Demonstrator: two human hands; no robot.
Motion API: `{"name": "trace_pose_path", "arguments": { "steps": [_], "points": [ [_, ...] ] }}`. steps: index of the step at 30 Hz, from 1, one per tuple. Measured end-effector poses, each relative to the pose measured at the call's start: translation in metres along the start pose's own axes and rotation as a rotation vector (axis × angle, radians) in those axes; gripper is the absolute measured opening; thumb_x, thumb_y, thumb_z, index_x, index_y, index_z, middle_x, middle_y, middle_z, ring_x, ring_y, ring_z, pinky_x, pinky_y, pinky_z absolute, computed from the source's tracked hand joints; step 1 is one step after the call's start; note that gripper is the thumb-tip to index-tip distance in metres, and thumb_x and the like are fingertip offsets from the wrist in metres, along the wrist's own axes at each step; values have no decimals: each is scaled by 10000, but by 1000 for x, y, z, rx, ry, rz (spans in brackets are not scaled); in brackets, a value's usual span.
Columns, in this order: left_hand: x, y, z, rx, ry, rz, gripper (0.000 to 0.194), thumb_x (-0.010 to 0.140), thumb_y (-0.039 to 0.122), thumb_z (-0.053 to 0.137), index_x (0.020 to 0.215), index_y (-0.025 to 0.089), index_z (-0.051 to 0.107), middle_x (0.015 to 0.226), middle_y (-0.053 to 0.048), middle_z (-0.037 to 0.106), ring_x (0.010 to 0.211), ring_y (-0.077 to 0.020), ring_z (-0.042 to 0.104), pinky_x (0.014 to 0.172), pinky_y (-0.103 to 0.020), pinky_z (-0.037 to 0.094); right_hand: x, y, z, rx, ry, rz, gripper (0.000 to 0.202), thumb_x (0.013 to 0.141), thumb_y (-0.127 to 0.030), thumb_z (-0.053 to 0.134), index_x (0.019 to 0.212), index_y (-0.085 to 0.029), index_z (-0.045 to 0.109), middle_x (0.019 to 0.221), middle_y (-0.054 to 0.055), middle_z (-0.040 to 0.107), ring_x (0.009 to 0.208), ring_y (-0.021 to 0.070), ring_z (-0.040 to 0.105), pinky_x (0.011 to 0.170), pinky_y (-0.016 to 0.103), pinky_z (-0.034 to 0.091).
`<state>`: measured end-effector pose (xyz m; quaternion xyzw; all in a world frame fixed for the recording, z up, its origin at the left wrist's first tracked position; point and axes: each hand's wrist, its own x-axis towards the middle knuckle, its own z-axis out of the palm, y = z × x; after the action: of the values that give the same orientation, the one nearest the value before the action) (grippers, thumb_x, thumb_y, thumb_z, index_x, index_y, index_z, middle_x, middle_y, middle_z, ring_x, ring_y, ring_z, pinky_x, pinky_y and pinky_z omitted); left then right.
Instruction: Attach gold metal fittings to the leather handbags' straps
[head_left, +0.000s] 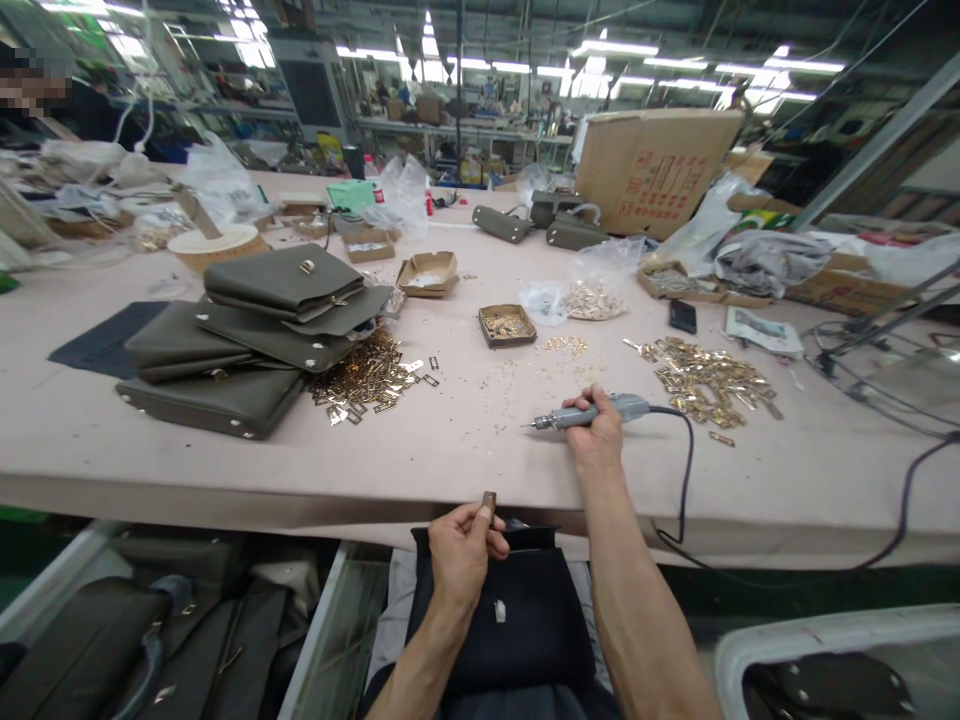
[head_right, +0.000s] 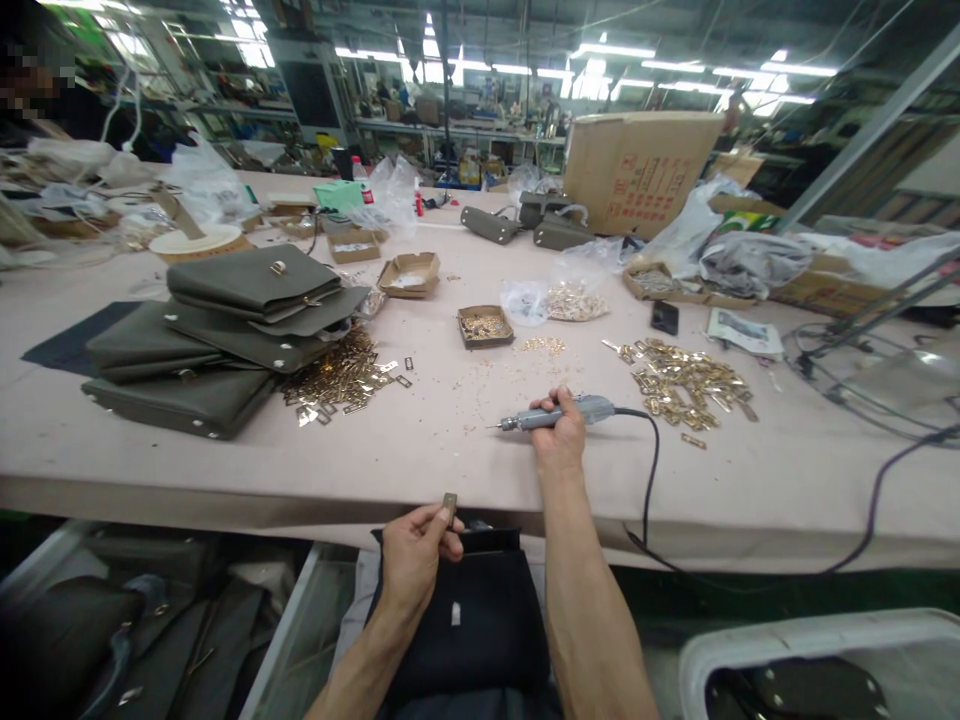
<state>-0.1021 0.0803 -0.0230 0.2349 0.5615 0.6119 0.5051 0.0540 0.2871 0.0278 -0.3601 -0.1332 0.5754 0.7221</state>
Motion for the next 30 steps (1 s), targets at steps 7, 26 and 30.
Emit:
{"name": "trace_pose_path", "arguments": {
  "steps": [7, 26, 30],
  "points": [
    [0, 2, 0, 5, -1, -19, 443, 790, 536, 779, 733, 99, 729, 502, -66, 661, 383, -151, 585, 405, -214, 478, 8, 14, 5, 77, 91, -83, 365, 810, -296, 814, 857, -201, 465, 741, -100, 531, 509, 26, 476, 563, 189, 539],
    [3, 0, 0, -21, -8, -30, 424, 784, 527, 791, 767, 107, 739, 576, -65, 697, 394, -149, 595, 402, -225, 494, 12, 28, 10, 4, 134, -149, 399, 770, -316, 845, 860, -209, 471, 744, -88, 557, 512, 53, 498, 557, 235, 564],
    [2, 2, 0, -18, -5, -35, 411, 791, 518, 784, 760, 110, 738, 532, -56, 677, 390, -149, 594, 402, -218, 493, 12, 24, 8, 24, 115, -130, 360, 797, -297, 816, 831, -207, 469, 729, -94, 547, 493, 44, 486, 553, 222, 560]
  ]
}}
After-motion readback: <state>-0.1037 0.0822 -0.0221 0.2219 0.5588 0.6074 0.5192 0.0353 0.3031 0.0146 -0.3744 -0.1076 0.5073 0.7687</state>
